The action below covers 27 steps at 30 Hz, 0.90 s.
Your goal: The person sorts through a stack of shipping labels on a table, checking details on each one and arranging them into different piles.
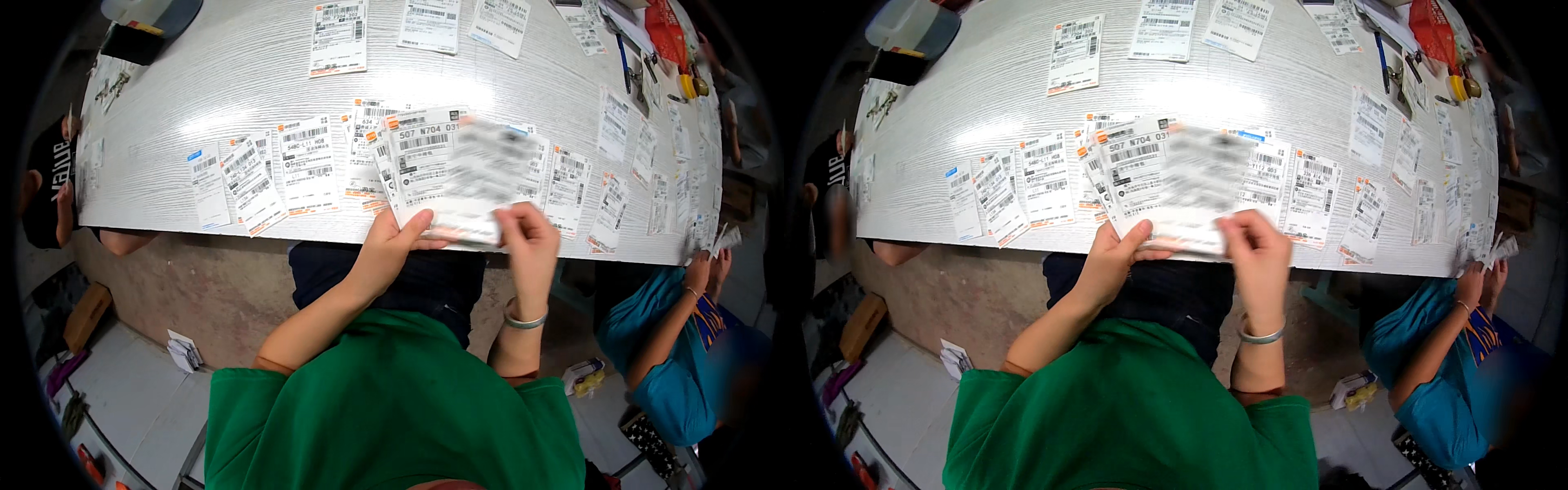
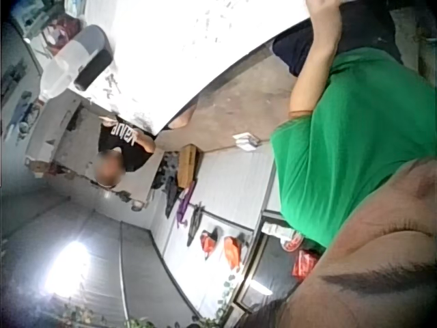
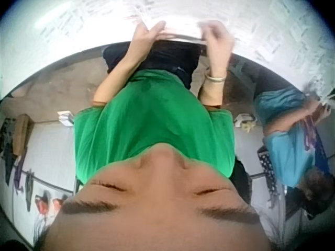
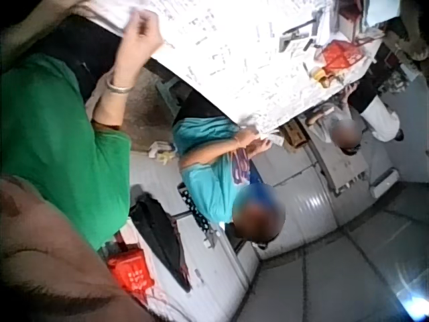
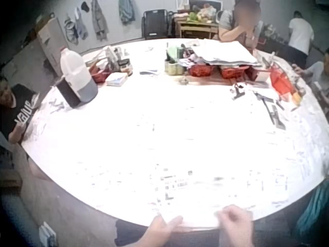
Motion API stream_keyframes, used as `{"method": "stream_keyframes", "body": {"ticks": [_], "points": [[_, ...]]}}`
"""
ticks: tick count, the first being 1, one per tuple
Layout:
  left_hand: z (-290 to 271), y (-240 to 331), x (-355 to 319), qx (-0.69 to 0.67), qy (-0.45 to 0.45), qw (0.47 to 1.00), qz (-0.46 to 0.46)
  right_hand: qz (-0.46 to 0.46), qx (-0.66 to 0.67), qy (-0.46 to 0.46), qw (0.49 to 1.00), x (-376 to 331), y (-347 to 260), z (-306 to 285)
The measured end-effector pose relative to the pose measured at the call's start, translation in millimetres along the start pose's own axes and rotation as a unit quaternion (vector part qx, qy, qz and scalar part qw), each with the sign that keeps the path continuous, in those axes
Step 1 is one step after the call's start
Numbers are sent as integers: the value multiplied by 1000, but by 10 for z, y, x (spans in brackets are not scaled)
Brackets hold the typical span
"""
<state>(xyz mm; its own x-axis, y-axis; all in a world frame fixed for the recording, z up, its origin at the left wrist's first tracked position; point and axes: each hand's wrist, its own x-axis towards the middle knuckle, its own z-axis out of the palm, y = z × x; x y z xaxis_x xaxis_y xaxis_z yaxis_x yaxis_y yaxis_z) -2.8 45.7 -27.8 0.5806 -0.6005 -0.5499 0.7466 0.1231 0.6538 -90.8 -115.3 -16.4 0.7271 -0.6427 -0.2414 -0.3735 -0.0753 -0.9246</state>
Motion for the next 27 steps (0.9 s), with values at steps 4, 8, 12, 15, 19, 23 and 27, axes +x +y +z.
{"method": "stream_keyframes", "body": {"ticks": [4, 8, 12, 15, 19, 23, 27], "points": [[0, 72, 15, 21, -36, 999, -4, -35, -278, 88, 956, 154, 55, -301], [-10, 48, 50, 59, -31, 998, 7, -74, -355, 103, 926, 163, 10, -280], [33, -18, 87, 65, -40, 997, 28, -49, -75, 10, 996, 11, -150, -52], [82, -110, 129, 160, -43, 984, 63, -92, -68, 14, 993, -64, -140, 67], [140, -122, 82, 65, -43, 997, 18, -111, -55, 26, 992, -60, -75, -78], [300, -182, 138, 113, -89, 989, -21, -78, -42, 39, 995, -135, 158, -408], [506, -238, 230, 125, -135, 982, -52, -25, 67, 261, 963, -165, 544, -1077]]}}
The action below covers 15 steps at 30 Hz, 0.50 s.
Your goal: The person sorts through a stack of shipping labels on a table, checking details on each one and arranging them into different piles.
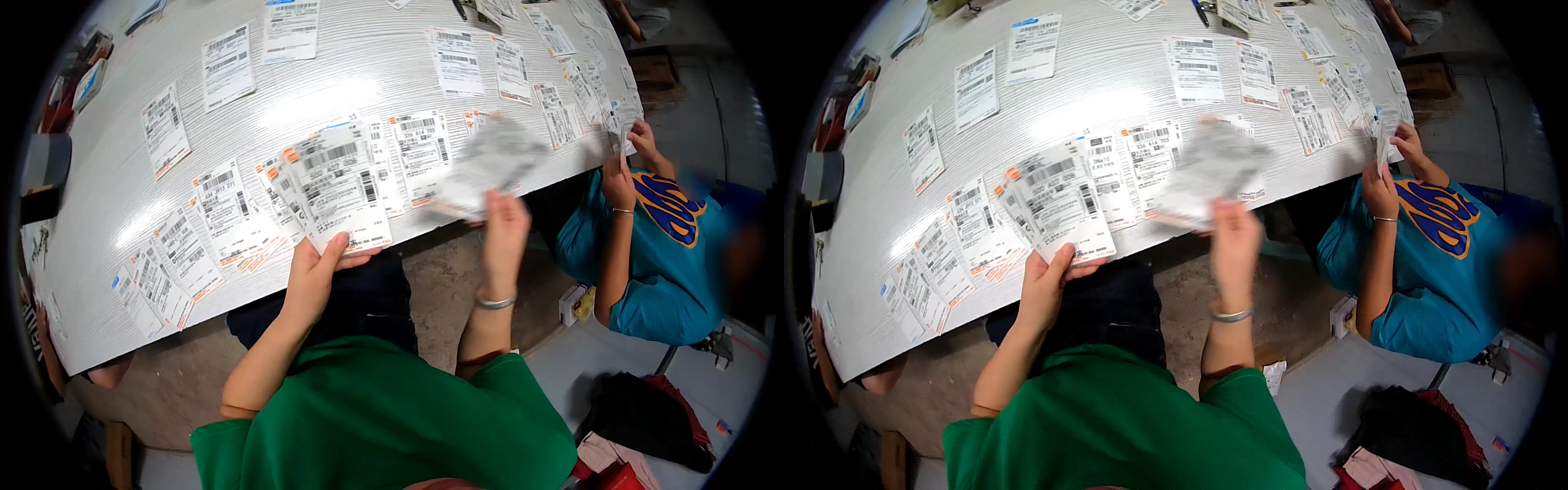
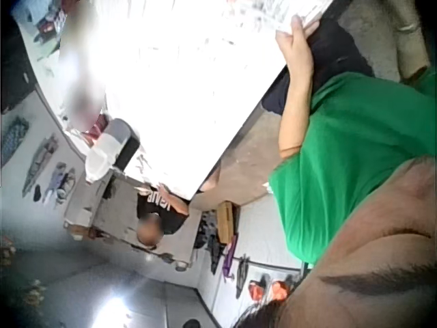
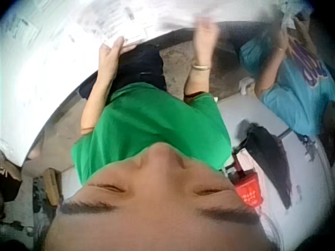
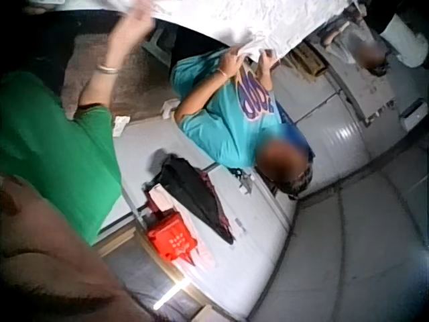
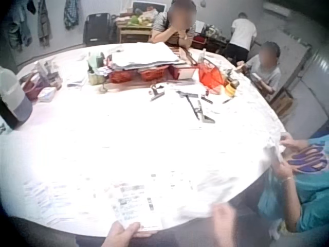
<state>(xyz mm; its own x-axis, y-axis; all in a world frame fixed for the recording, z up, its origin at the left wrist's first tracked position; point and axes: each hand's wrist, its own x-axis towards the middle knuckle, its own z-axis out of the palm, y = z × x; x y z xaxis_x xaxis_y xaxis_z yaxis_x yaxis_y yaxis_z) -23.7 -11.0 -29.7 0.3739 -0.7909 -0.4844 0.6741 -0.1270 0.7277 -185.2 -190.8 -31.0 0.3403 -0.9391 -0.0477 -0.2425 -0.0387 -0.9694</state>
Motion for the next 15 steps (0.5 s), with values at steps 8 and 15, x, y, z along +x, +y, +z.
{"method": "stream_keyframes", "body": {"ticks": [8, 15], "points": [[378, -1, 277, 15, -6, 1000, -12, -53, -232, 70, 969, 543, 210, -508], [542, -71, 455, 8, -22, 1000, -6, -91, -214, 45, 972, 242, -7, -205]]}}
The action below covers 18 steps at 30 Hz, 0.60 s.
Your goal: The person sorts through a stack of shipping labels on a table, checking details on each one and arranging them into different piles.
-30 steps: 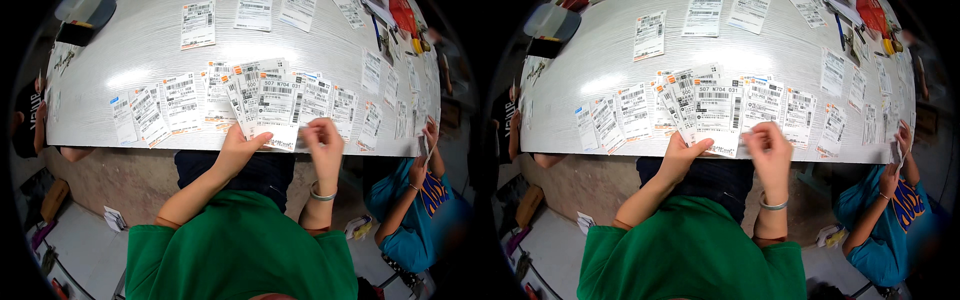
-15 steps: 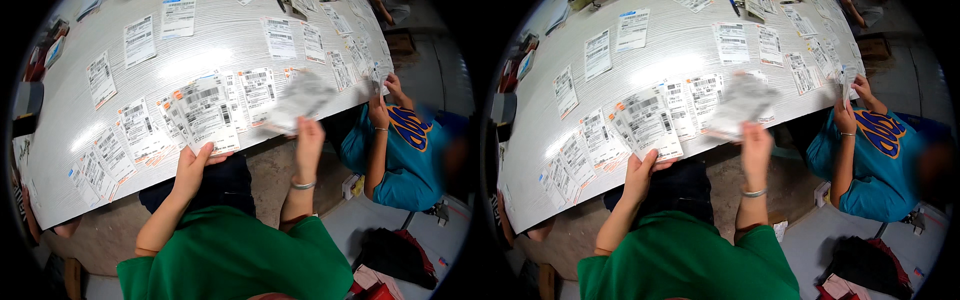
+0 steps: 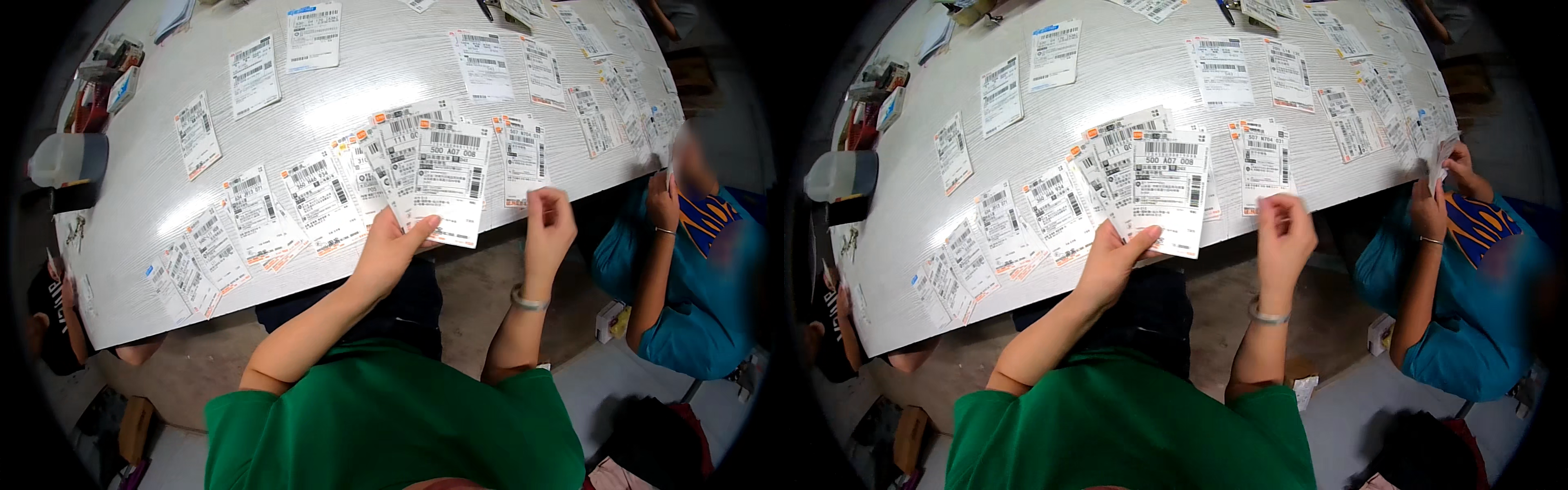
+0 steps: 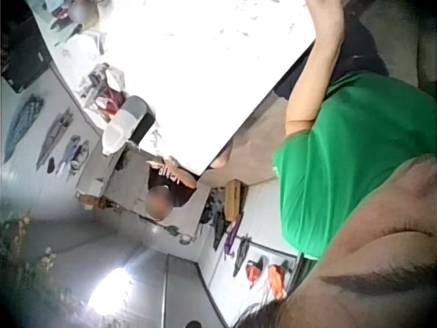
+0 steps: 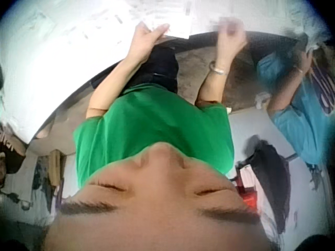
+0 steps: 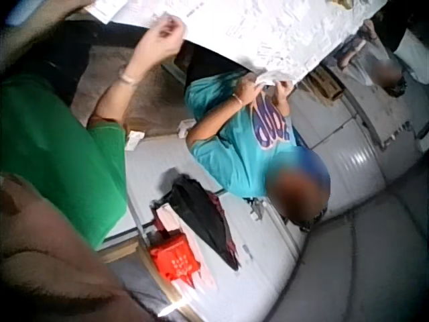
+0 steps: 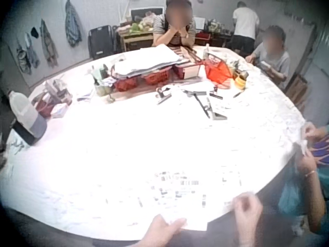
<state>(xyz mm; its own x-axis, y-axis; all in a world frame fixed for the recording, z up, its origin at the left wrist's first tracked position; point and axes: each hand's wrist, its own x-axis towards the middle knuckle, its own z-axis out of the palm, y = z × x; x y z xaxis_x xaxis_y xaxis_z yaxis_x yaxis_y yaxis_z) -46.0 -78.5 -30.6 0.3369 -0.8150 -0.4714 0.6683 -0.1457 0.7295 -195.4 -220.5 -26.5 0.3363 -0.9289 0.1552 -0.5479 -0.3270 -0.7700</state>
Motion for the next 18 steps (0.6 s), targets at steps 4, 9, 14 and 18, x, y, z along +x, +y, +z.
{"method": "stream_keyframes", "body": {"ticks": [4, 9, 14, 18], "points": [[47, -63, 36, 19, 6, 1000, 15, 59, 231, -122, 964, -248, -438, 162], [54, -75, 35, -25, 13, 1000, 1, 80, 228, -120, 963, -294, -342, 227], [-44, -16, -14, -58, -2, 998, 1, 101, 280, -101, 949, -287, -223, 235], [-127, 71, -80, -36, 0, 999, 11, 137, 361, -91, 918, -281, -292, 159]]}}
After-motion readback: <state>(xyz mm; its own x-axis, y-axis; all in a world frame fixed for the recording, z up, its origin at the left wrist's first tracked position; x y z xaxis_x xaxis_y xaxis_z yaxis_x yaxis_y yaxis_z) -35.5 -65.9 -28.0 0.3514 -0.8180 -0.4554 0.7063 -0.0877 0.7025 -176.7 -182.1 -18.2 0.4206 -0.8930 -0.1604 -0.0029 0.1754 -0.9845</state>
